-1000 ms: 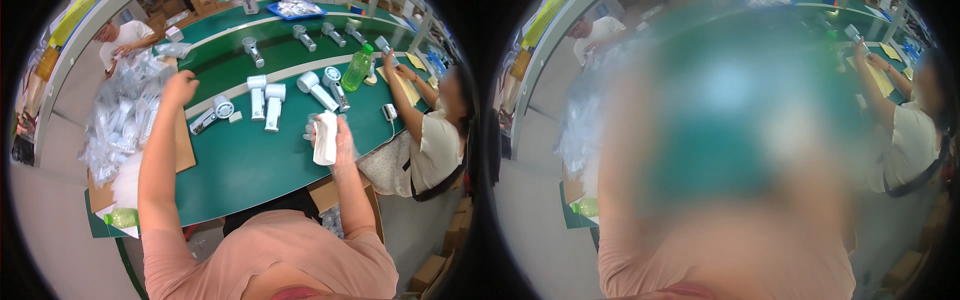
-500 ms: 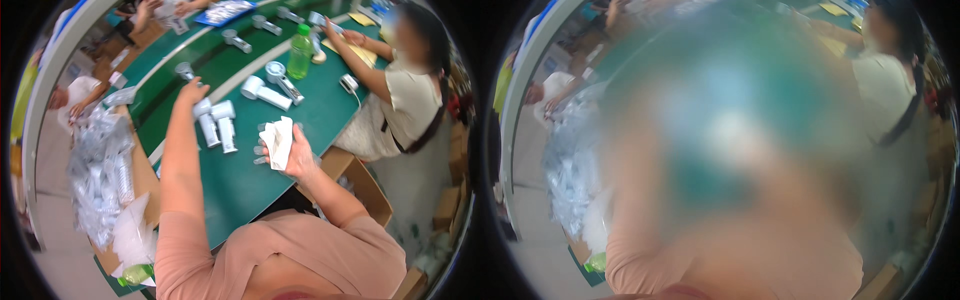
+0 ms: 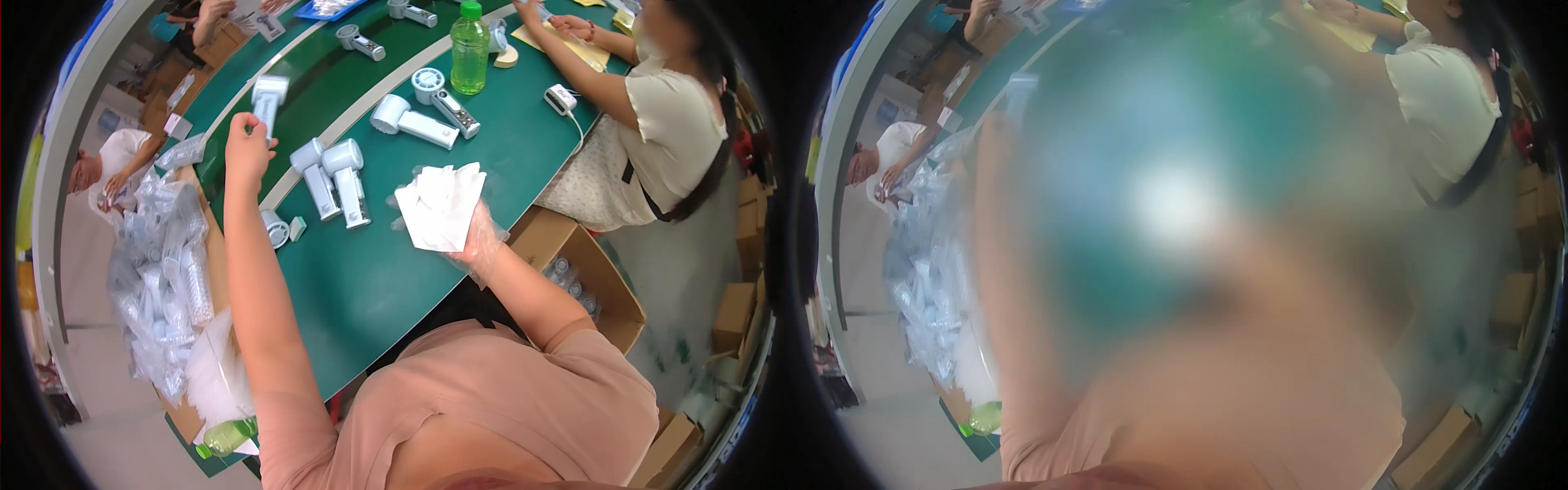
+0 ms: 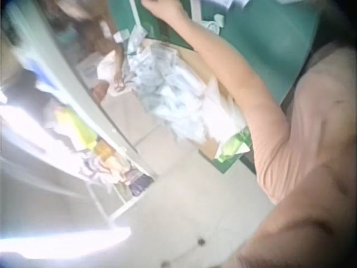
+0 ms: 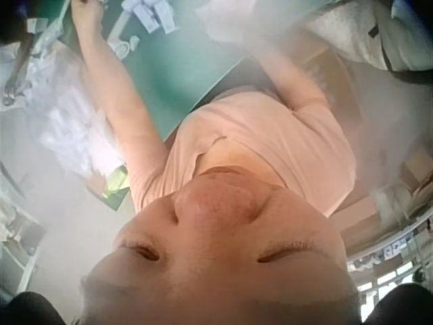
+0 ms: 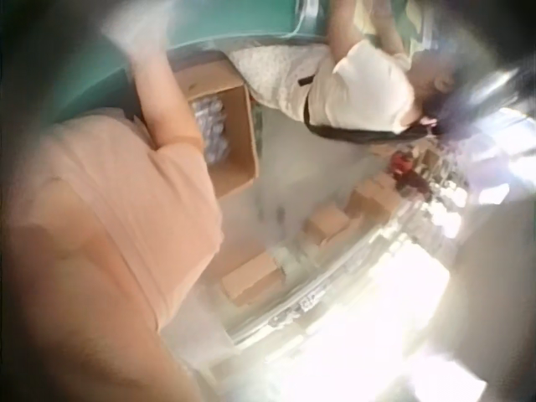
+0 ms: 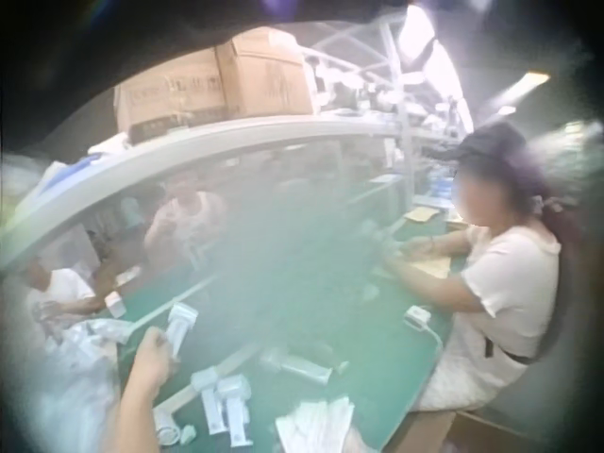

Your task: The person wipes handheld electronic devices with a white cloth, occasionally applying liquid from a green bottle. They handle bubble wrap and place cleaned devices on the table. The process is repetitive, focusing on cleaning multiple similar devices one at a time.

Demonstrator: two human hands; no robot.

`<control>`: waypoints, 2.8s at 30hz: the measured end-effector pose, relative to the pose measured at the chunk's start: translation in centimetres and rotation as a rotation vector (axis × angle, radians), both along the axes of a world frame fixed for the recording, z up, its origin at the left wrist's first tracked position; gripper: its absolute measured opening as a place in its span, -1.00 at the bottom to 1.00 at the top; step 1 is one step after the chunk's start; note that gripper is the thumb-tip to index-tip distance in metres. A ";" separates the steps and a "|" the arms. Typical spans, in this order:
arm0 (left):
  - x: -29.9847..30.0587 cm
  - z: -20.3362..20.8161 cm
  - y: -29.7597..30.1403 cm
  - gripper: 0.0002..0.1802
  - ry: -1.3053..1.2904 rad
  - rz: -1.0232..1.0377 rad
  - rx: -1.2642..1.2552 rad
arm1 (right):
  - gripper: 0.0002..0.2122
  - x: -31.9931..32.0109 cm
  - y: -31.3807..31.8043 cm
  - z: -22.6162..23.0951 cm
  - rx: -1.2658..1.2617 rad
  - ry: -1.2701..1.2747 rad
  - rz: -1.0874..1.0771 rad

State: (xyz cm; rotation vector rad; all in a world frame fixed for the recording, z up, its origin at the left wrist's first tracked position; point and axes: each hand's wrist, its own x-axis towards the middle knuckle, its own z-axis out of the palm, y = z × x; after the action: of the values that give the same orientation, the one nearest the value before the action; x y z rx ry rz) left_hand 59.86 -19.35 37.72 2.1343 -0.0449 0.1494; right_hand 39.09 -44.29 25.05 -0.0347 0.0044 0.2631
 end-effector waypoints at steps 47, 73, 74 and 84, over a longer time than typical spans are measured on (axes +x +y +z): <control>-40.9 -6.4 18.5 -0.74 -0.842 1.100 -0.132 | -0.40 -6.4 13.0 -0.6 -1.076 -0.367 0.360; -45.1 -11.0 27.4 -0.34 -0.594 1.255 -0.260 | -0.59 -6.9 14.4 1.0 -1.113 0.038 0.503; -44.7 -11.8 27.6 -0.34 -0.609 1.252 -0.165 | -0.59 -6.9 14.5 0.9 -1.115 0.040 0.505; -42.0 -14.0 26.8 -0.28 -0.733 1.306 0.193 | -0.61 -7.0 14.1 1.0 -1.083 0.003 0.492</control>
State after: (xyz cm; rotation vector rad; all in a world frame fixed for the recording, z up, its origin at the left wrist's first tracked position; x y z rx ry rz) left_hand 17.85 7.45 23.75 1.8419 0.9348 1.7015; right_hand 32.12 -30.15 26.02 -1.1235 0.1423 0.7284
